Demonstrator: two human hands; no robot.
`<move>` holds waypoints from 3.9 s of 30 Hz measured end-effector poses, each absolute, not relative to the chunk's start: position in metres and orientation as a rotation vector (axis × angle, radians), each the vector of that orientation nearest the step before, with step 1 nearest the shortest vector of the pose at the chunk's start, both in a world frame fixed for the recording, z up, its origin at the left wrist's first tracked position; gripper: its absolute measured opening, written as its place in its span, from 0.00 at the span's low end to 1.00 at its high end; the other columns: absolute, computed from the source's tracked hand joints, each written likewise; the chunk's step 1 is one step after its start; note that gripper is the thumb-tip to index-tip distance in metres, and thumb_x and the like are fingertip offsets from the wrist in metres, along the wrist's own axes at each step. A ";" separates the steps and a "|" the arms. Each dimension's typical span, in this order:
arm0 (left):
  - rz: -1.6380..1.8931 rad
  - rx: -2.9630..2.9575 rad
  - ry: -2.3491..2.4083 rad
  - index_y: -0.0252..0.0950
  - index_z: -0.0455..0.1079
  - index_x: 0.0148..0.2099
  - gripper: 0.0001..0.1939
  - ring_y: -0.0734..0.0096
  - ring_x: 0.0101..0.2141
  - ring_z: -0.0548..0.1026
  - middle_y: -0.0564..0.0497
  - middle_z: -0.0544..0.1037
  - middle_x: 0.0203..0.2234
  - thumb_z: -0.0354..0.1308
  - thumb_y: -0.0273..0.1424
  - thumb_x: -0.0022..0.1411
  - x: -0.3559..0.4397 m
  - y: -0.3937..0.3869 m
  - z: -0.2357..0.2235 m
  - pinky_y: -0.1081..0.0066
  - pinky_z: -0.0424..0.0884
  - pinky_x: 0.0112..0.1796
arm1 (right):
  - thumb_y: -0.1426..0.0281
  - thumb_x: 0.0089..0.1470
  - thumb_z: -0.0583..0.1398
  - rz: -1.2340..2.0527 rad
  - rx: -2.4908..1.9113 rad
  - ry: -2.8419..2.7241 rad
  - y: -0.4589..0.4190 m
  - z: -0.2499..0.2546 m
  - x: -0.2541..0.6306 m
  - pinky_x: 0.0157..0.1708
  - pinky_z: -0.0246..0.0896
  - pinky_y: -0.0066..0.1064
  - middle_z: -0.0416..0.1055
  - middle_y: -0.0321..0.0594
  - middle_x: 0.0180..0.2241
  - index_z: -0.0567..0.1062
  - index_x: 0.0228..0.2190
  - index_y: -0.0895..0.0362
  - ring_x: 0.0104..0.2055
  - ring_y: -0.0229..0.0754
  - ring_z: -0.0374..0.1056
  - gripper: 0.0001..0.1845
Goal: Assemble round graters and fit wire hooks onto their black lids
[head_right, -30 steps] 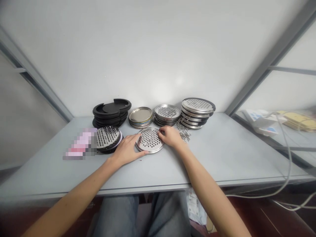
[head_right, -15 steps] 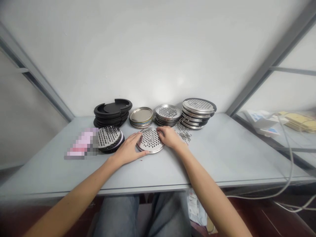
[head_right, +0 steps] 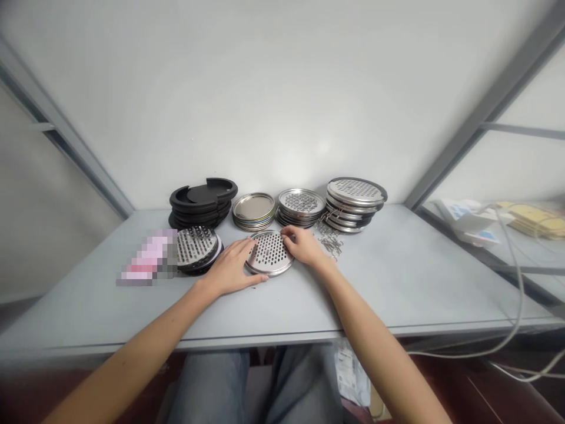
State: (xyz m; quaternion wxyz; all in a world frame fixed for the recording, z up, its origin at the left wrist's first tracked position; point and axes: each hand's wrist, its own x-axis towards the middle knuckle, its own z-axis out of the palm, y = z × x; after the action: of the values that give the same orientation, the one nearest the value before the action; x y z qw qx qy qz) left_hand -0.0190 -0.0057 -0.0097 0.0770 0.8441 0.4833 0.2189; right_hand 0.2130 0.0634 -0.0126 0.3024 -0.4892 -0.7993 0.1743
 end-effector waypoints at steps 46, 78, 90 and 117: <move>1.310 1.892 1.218 0.33 0.67 0.56 0.21 0.60 0.48 0.73 0.45 0.76 0.48 0.54 0.39 0.64 -0.015 0.005 -0.008 0.64 0.66 0.51 | 0.60 0.47 0.65 0.441 -0.967 -1.903 0.053 0.010 0.217 0.54 0.62 0.43 0.71 0.46 0.50 0.70 0.51 0.54 0.52 0.50 0.67 0.29; 1.308 1.455 1.001 0.30 0.67 0.50 0.26 0.57 0.46 0.76 0.41 0.77 0.46 0.62 0.42 0.56 -0.011 0.000 -0.002 0.61 0.72 0.47 | 0.57 0.51 0.62 1.095 -0.905 -1.644 0.057 0.014 0.222 0.39 0.65 0.32 0.74 0.39 0.34 0.74 0.36 0.57 0.36 0.41 0.69 0.17; 1.258 1.459 1.001 0.30 0.68 0.51 0.26 0.57 0.46 0.75 0.41 0.77 0.47 0.60 0.45 0.57 -0.011 0.000 -0.004 0.63 0.72 0.47 | 0.59 0.49 0.64 1.242 -0.862 -1.532 0.060 0.008 0.224 0.35 0.65 0.31 0.76 0.39 0.32 0.78 0.38 0.57 0.33 0.41 0.70 0.17; 0.881 2.530 1.087 0.41 0.61 0.61 0.27 0.59 0.63 0.56 0.45 0.60 0.62 0.54 0.21 0.60 -0.019 -0.005 -0.005 0.52 0.56 0.61 | 0.57 0.54 0.59 0.971 -1.045 -1.900 0.057 0.009 0.218 0.45 0.66 0.39 0.76 0.43 0.41 0.77 0.41 0.57 0.41 0.47 0.72 0.19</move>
State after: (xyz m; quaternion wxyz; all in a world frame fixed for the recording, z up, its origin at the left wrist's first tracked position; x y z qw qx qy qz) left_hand -0.0190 -0.0049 -0.0049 0.1249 0.8683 0.3729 0.3022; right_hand 0.2181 0.0568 0.0085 0.3734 -0.4080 -0.7418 0.3792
